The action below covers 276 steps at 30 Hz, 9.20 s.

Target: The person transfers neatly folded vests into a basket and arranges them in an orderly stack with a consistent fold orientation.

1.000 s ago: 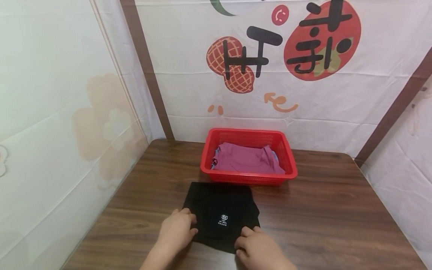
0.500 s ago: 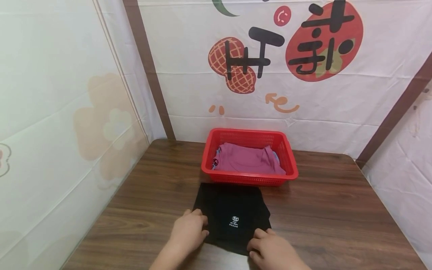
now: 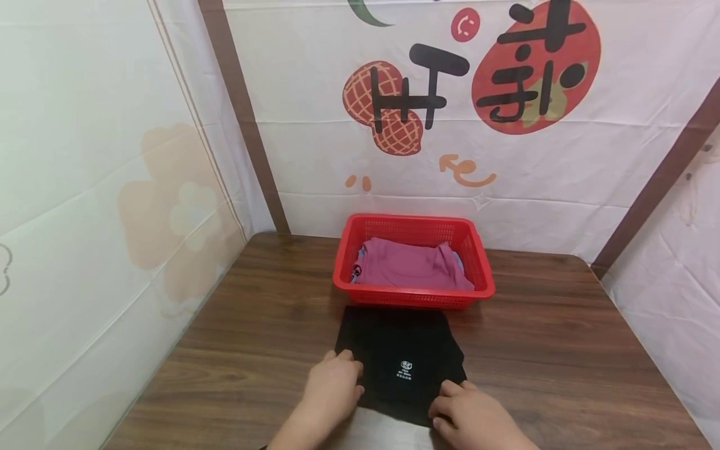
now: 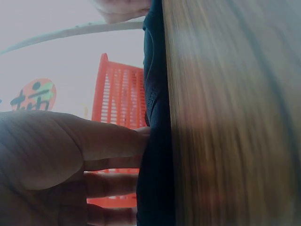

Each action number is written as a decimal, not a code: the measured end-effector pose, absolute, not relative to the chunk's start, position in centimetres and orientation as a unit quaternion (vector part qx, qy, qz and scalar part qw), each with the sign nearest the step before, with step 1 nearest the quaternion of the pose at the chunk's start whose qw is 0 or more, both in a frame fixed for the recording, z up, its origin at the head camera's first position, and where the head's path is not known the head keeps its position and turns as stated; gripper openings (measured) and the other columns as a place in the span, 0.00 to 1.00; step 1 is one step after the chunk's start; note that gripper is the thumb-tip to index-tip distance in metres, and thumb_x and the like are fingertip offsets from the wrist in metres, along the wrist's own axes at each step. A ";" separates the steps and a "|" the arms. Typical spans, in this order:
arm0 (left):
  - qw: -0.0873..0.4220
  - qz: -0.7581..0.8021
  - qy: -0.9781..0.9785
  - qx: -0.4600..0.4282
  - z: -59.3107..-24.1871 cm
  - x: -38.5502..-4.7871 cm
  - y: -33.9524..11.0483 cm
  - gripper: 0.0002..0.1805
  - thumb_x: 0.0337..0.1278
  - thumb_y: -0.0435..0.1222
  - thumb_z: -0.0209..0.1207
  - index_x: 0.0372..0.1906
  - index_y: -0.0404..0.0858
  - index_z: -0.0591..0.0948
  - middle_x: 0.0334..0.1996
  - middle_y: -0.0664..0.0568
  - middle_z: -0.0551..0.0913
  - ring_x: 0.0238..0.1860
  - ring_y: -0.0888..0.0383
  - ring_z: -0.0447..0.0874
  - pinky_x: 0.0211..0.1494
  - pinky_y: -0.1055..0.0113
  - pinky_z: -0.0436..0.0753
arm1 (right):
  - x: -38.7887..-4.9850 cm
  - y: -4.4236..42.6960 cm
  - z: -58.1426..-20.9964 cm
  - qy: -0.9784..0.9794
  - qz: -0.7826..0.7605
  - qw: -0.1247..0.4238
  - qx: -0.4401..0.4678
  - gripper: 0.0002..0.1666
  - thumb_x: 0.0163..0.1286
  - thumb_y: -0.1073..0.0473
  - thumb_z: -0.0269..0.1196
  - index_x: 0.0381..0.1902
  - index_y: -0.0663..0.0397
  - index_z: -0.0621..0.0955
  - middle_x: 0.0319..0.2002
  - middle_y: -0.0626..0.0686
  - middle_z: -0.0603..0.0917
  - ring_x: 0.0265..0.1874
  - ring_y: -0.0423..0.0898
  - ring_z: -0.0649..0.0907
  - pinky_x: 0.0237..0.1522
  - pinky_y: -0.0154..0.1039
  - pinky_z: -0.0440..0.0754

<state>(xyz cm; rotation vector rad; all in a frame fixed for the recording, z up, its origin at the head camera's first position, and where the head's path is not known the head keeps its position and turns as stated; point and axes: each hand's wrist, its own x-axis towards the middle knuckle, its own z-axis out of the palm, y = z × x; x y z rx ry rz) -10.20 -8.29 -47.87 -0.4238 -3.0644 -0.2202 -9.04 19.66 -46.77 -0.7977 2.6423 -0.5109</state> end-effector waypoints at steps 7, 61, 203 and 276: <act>0.034 -0.054 -0.988 -0.140 -47.7 -9.8 -6.8 0.12 0.43 0.45 0.77 0.30 0.46 0.86 0.32 0.53 0.79 0.33 0.52 0.74 0.27 0.58 0.79 | -9.0 20.8 -46.9 0.930 -0.184 0.174 -0.268 0.05 0.68 0.44 0.66 0.37 0.32 0.87 0.31 0.33 0.73 0.31 0.36 0.70 0.32 0.37 0.75; 0.014 -0.164 -0.985 -0.044 -46.1 -12.5 -5.1 0.24 0.48 0.45 0.76 0.44 0.32 0.84 0.38 0.40 0.81 0.41 0.43 0.80 0.39 0.48 0.85 | -10.7 21.1 -45.4 0.981 -0.188 0.034 -0.018 0.12 0.68 0.48 0.68 0.42 0.49 0.86 0.35 0.49 0.85 0.33 0.46 0.84 0.39 0.54 0.84; -0.230 -0.623 -0.738 -0.120 -46.1 -17.9 -11.8 0.14 0.66 0.43 0.64 0.35 0.37 0.75 0.21 0.53 0.78 0.24 0.59 0.80 0.31 0.67 0.81 | -15.8 25.6 -46.3 0.724 -0.653 0.214 -0.060 0.24 0.77 0.50 0.60 0.55 0.66 0.72 0.40 0.55 0.90 0.37 0.50 0.91 0.40 0.48 0.89; -0.139 -0.689 -0.707 -0.075 -43.8 -18.7 -11.6 0.22 0.71 0.45 0.62 0.55 0.33 0.72 0.38 0.45 0.87 0.35 0.53 0.87 0.44 0.60 0.87 | -17.4 24.0 -44.6 0.690 -0.712 0.129 -0.012 0.25 0.78 0.48 0.60 0.57 0.63 0.70 0.41 0.52 0.91 0.37 0.48 0.91 0.40 0.44 0.89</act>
